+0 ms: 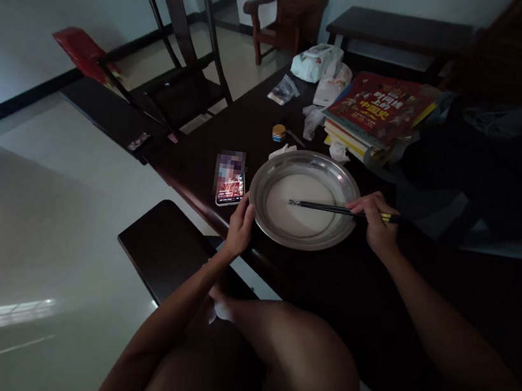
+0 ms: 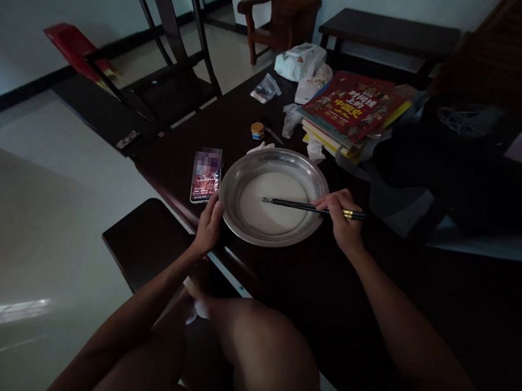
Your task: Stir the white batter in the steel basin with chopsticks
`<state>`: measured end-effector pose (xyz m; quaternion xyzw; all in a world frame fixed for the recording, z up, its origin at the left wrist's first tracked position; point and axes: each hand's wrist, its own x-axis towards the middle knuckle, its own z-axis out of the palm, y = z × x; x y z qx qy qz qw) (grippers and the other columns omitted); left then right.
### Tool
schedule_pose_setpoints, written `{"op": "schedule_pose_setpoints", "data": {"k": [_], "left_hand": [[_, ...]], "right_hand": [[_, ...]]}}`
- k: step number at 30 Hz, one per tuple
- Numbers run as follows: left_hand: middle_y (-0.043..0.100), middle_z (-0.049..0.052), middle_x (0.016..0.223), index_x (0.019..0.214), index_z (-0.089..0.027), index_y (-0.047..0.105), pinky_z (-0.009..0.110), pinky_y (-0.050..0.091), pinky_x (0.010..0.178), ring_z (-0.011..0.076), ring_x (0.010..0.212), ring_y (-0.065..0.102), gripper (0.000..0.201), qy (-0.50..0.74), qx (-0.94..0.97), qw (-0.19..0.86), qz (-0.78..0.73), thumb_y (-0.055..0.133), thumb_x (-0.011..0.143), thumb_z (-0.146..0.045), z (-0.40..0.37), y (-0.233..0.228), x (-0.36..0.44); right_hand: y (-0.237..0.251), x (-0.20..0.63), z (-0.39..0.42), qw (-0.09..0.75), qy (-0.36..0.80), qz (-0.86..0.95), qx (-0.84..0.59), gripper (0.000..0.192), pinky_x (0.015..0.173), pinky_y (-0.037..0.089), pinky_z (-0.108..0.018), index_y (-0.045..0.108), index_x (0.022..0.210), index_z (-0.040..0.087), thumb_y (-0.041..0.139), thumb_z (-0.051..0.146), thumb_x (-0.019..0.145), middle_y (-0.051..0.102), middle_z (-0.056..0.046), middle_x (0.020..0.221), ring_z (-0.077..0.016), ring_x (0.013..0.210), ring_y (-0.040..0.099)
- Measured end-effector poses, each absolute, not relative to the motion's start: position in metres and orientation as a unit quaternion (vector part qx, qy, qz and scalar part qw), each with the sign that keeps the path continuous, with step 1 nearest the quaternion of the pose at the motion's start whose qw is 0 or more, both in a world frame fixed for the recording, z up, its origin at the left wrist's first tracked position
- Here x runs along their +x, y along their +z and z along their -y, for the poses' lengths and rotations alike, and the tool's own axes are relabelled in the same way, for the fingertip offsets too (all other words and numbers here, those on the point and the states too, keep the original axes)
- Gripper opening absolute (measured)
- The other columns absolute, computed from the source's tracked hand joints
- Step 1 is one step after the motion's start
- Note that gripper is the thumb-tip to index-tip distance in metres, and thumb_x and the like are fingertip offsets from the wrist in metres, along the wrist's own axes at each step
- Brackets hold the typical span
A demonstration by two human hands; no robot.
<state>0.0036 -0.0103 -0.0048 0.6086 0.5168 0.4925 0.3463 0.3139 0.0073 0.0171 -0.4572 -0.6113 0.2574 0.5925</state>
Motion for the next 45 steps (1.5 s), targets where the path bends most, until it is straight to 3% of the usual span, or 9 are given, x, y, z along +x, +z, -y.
{"op": "schedule_pose_setpoints", "data": {"k": [16,19,24,29,33,38,45], "left_hand": [[0.067,0.013,0.139,0.138,-0.020,0.059,0.045,0.045,0.115,0.0284,0.133,0.059,0.062,0.492,0.606,0.344,-0.521,0.041,0.100,-0.066,0.0107,-0.0050,0.0037],[0.066,0.013,0.139,0.138,-0.020,0.059,0.045,0.045,0.115,0.0283,0.133,0.059,0.062,0.493,0.603,0.343,-0.525,0.041,0.100,-0.066,0.0107,-0.0051,0.0039],[0.065,0.014,0.141,0.138,-0.019,0.059,0.046,0.045,0.115,0.0294,0.134,0.058,0.064,0.488,0.607,0.342,-0.526,0.041,0.099,-0.067,0.0104,-0.0055,0.0036],[0.066,0.013,0.139,0.138,-0.020,0.059,0.046,0.045,0.115,0.0289,0.133,0.059,0.061,0.490,0.607,0.343,-0.523,0.042,0.100,-0.065,0.0105,-0.0055,0.0034],[0.066,0.013,0.139,0.138,-0.020,0.059,0.046,0.045,0.115,0.0287,0.133,0.060,0.061,0.490,0.605,0.342,-0.526,0.042,0.100,-0.065,0.0105,-0.0060,0.0031],[0.066,0.012,0.139,0.137,-0.021,0.059,0.044,0.046,0.113,0.0276,0.131,0.061,0.060,0.491,0.609,0.342,-0.521,0.041,0.100,-0.065,0.0105,-0.0060,0.0028],[0.066,0.013,0.140,0.136,-0.020,0.060,0.045,0.045,0.115,0.0285,0.133,0.060,0.063,0.498,0.605,0.342,-0.519,0.041,0.099,-0.068,0.0101,-0.0060,0.0043]], "right_hand": [[0.0183,0.3119,-0.0059,0.598,0.250,0.598,-0.471,0.050,0.080,0.050,-0.045,0.067,0.058,0.028,0.055,0.060,0.094,0.070,-0.001,0.062,-0.0220,0.074,0.065],[0.0193,0.3117,-0.0059,0.579,0.248,0.610,-0.481,0.047,0.083,0.050,-0.045,0.070,0.062,0.029,0.055,0.059,0.094,0.073,-0.001,0.066,-0.0230,0.079,0.065],[0.0191,0.3133,-0.0061,0.607,0.246,0.595,-0.466,0.051,0.079,0.049,-0.044,0.066,0.056,0.028,0.054,0.058,0.095,0.067,0.000,0.058,-0.0213,0.070,0.062],[0.0193,0.3132,-0.0058,0.575,0.262,0.614,-0.473,0.045,0.083,0.050,-0.045,0.072,0.063,0.029,0.056,0.058,0.094,0.073,-0.001,0.067,-0.0235,0.081,0.065],[0.0190,0.3134,-0.0063,0.607,0.253,0.596,-0.460,0.049,0.078,0.050,-0.044,0.067,0.057,0.029,0.055,0.056,0.095,0.069,0.000,0.060,-0.0215,0.072,0.063],[0.0197,0.3133,-0.0057,0.573,0.267,0.617,-0.469,0.045,0.080,0.050,-0.045,0.071,0.061,0.030,0.056,0.058,0.094,0.072,0.000,0.065,-0.0230,0.079,0.065],[0.0183,0.3142,-0.0059,0.593,0.264,0.608,-0.458,0.048,0.079,0.049,-0.044,0.068,0.058,0.029,0.056,0.057,0.095,0.071,0.000,0.062,-0.0219,0.073,0.063]]}}
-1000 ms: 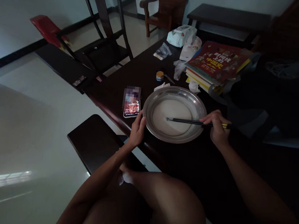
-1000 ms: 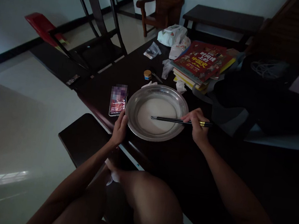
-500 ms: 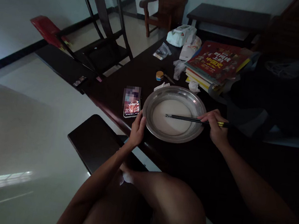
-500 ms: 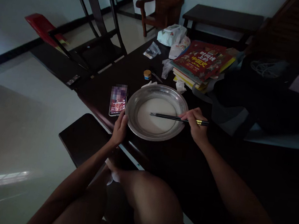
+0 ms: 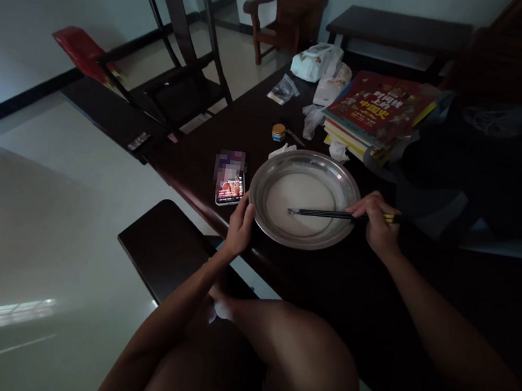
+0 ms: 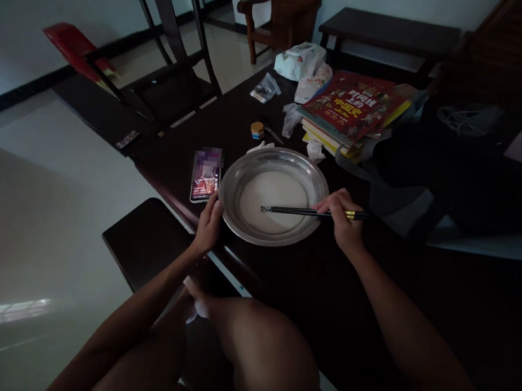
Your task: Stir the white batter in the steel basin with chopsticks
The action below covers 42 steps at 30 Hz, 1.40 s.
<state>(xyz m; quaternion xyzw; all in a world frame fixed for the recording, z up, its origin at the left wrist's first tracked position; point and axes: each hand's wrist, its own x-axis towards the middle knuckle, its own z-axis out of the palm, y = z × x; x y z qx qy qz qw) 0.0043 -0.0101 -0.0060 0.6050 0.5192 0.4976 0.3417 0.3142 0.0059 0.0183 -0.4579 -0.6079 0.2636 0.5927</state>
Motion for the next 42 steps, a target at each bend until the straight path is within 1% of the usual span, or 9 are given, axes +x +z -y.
{"op": "schedule_pose_setpoints", "data": {"k": [3,8,13,17,22,26,31,36,42], "left_hand": [[0.066,0.013,0.140,0.137,-0.020,0.060,0.045,0.045,0.115,0.0283,0.132,0.060,0.063,0.497,0.603,0.343,-0.521,0.042,0.099,-0.068,0.0103,-0.0052,0.0044],[0.067,0.012,0.139,0.138,-0.020,0.059,0.045,0.046,0.114,0.0281,0.132,0.060,0.064,0.499,0.605,0.344,-0.516,0.042,0.099,-0.068,0.0102,-0.0055,0.0045],[0.066,0.013,0.140,0.137,-0.020,0.060,0.045,0.046,0.115,0.0285,0.133,0.060,0.063,0.498,0.605,0.342,-0.519,0.041,0.099,-0.068,0.0104,-0.0059,0.0043],[0.065,0.013,0.141,0.137,-0.020,0.059,0.046,0.045,0.116,0.0289,0.134,0.060,0.063,0.494,0.604,0.343,-0.522,0.042,0.099,-0.067,0.0109,-0.0059,0.0037],[0.065,0.013,0.141,0.138,-0.020,0.058,0.045,0.046,0.115,0.0284,0.133,0.060,0.062,0.491,0.608,0.345,-0.520,0.040,0.100,-0.066,0.0109,-0.0058,0.0033],[0.065,0.013,0.142,0.139,-0.020,0.058,0.045,0.045,0.116,0.0290,0.134,0.059,0.061,0.492,0.606,0.342,-0.523,0.042,0.100,-0.064,0.0111,-0.0058,0.0029],[0.066,0.013,0.140,0.140,-0.020,0.057,0.044,0.046,0.114,0.0284,0.133,0.060,0.062,0.492,0.610,0.344,-0.518,0.041,0.100,-0.065,0.0107,-0.0050,0.0036],[0.066,0.013,0.140,0.142,-0.019,0.055,0.044,0.046,0.114,0.0285,0.131,0.060,0.065,0.482,0.612,0.337,-0.529,0.039,0.100,-0.067,0.0103,-0.0060,0.0040],[0.065,0.013,0.141,0.141,-0.020,0.056,0.044,0.046,0.113,0.0287,0.132,0.060,0.064,0.484,0.614,0.334,-0.526,0.039,0.100,-0.067,0.0101,-0.0077,0.0028]], "right_hand": [[0.0182,0.3143,-0.0063,0.574,0.260,0.621,-0.466,0.044,0.081,0.049,-0.045,0.072,0.063,0.030,0.057,0.056,0.095,0.074,-0.001,0.068,-0.0230,0.078,0.065],[0.0183,0.3143,-0.0068,0.605,0.260,0.593,-0.463,0.050,0.076,0.049,-0.044,0.066,0.056,0.028,0.055,0.058,0.095,0.069,0.000,0.060,-0.0214,0.069,0.062],[0.0180,0.3138,-0.0069,0.580,0.260,0.612,-0.470,0.046,0.081,0.050,-0.045,0.071,0.063,0.029,0.056,0.059,0.094,0.072,-0.001,0.065,-0.0228,0.078,0.065],[0.0172,0.3145,-0.0070,0.609,0.256,0.593,-0.460,0.050,0.077,0.049,-0.043,0.067,0.057,0.028,0.055,0.058,0.095,0.068,0.000,0.060,-0.0210,0.070,0.063],[0.0185,0.3136,-0.0064,0.570,0.262,0.620,-0.471,0.047,0.082,0.049,-0.045,0.070,0.062,0.029,0.055,0.060,0.094,0.073,-0.001,0.068,-0.0226,0.078,0.065],[0.0189,0.3132,-0.0065,0.610,0.259,0.590,-0.461,0.049,0.078,0.049,-0.044,0.067,0.057,0.028,0.055,0.058,0.095,0.069,-0.001,0.061,-0.0218,0.071,0.064],[0.0194,0.3137,-0.0061,0.575,0.260,0.626,-0.459,0.046,0.081,0.049,-0.043,0.071,0.063,0.029,0.056,0.056,0.095,0.073,0.000,0.066,-0.0221,0.077,0.065],[0.0185,0.3159,-0.0070,0.607,0.256,0.594,-0.461,0.051,0.076,0.050,-0.042,0.067,0.056,0.027,0.055,0.058,0.095,0.068,0.000,0.059,-0.0208,0.070,0.063],[0.0169,0.3156,-0.0075,0.589,0.259,0.615,-0.456,0.044,0.080,0.049,-0.042,0.072,0.062,0.028,0.057,0.054,0.095,0.072,0.000,0.065,-0.0212,0.076,0.065]]}}
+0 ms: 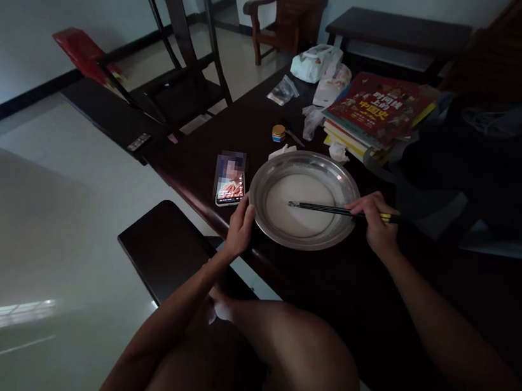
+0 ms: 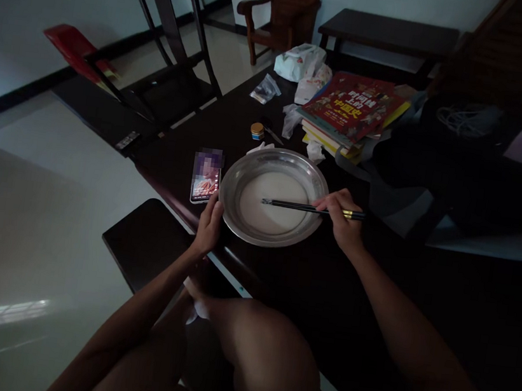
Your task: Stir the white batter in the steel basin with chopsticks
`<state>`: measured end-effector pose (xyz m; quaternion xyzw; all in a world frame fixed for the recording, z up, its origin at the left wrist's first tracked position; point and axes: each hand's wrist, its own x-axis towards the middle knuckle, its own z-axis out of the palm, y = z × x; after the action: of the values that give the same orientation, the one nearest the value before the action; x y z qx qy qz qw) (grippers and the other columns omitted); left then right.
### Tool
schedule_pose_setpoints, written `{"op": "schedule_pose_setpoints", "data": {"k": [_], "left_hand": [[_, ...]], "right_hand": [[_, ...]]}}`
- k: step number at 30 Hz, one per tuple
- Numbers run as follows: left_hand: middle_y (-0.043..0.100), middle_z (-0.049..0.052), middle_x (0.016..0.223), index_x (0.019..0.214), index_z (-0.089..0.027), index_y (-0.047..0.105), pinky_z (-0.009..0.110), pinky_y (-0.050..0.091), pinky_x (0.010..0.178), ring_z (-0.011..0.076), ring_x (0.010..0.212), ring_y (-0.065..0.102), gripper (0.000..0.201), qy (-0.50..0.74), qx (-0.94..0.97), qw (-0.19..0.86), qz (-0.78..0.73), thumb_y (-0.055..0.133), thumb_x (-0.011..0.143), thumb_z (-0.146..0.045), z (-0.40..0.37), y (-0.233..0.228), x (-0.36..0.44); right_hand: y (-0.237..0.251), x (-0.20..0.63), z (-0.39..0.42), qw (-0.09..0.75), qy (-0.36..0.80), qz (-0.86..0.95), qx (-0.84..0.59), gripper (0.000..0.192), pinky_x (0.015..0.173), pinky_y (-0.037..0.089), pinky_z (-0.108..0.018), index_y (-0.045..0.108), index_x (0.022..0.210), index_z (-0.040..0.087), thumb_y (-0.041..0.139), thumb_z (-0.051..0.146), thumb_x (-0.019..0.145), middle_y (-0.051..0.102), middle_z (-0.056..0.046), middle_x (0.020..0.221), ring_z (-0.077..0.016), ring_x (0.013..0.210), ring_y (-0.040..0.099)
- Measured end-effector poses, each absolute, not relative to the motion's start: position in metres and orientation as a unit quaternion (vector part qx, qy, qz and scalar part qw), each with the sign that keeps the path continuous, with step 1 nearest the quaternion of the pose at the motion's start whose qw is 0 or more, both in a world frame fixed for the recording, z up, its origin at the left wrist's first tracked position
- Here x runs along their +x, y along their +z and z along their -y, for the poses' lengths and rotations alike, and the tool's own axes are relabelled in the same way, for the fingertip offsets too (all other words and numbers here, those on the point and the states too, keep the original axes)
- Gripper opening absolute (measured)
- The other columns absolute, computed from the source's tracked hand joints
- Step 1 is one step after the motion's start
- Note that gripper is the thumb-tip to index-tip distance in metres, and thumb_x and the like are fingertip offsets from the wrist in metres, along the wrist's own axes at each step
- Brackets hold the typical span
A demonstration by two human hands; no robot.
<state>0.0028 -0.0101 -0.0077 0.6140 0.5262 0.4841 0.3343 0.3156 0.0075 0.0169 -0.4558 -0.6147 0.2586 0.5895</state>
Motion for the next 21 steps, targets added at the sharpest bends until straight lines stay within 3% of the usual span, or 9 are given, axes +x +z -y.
{"op": "schedule_pose_setpoints", "data": {"k": [4,8,14,21], "left_hand": [[0.065,0.013,0.140,0.139,-0.020,0.056,0.043,0.045,0.113,0.0279,0.132,0.059,0.063,0.485,0.615,0.337,-0.523,0.039,0.100,-0.067,0.010,-0.006,0.003],[0.065,0.013,0.138,0.135,-0.019,0.057,0.043,0.044,0.113,0.0272,0.132,0.058,0.061,0.489,0.616,0.332,-0.521,0.038,0.101,-0.065,0.012,-0.004,0.003],[0.070,0.010,0.111,0.117,-0.019,0.057,0.039,0.052,0.095,0.0230,0.104,0.065,0.059,0.482,0.591,0.316,-0.564,0.036,0.099,-0.071,0.016,-0.001,0.004],[0.062,0.003,0.086,0.100,-0.022,0.053,0.035,0.051,0.078,0.0197,0.081,0.059,0.061,0.483,0.576,0.312,-0.581,0.039,0.092,-0.081,0.014,0.005,0.007]], "right_hand": [[0.016,0.315,-0.008,0.614,0.265,0.604,-0.434,0.047,0.075,0.048,-0.041,0.068,0.058,0.027,0.055,0.051,0.097,0.070,0.000,0.061,-0.0197,0.068,0.062],[0.017,0.315,-0.007,0.582,0.260,0.626,-0.449,0.045,0.079,0.049,-0.042,0.071,0.062,0.028,0.056,0.054,0.096,0.071,0.000,0.064,-0.0215,0.076,0.064],[0.019,0.315,-0.006,0.597,0.263,0.612,-0.447,0.049,0.076,0.049,-0.041,0.067,0.058,0.027,0.054,0.055,0.096,0.070,0.000,0.062,-0.0205,0.070,0.063],[0.022,0.315,-0.007,0.606,0.259,0.603,-0.450,0.049,0.077,0.049,-0.041,0.067,0.058,0.027,0.056,0.055,0.096,0.072,0.000,0.064,-0.0194,0.069,0.063]]}}
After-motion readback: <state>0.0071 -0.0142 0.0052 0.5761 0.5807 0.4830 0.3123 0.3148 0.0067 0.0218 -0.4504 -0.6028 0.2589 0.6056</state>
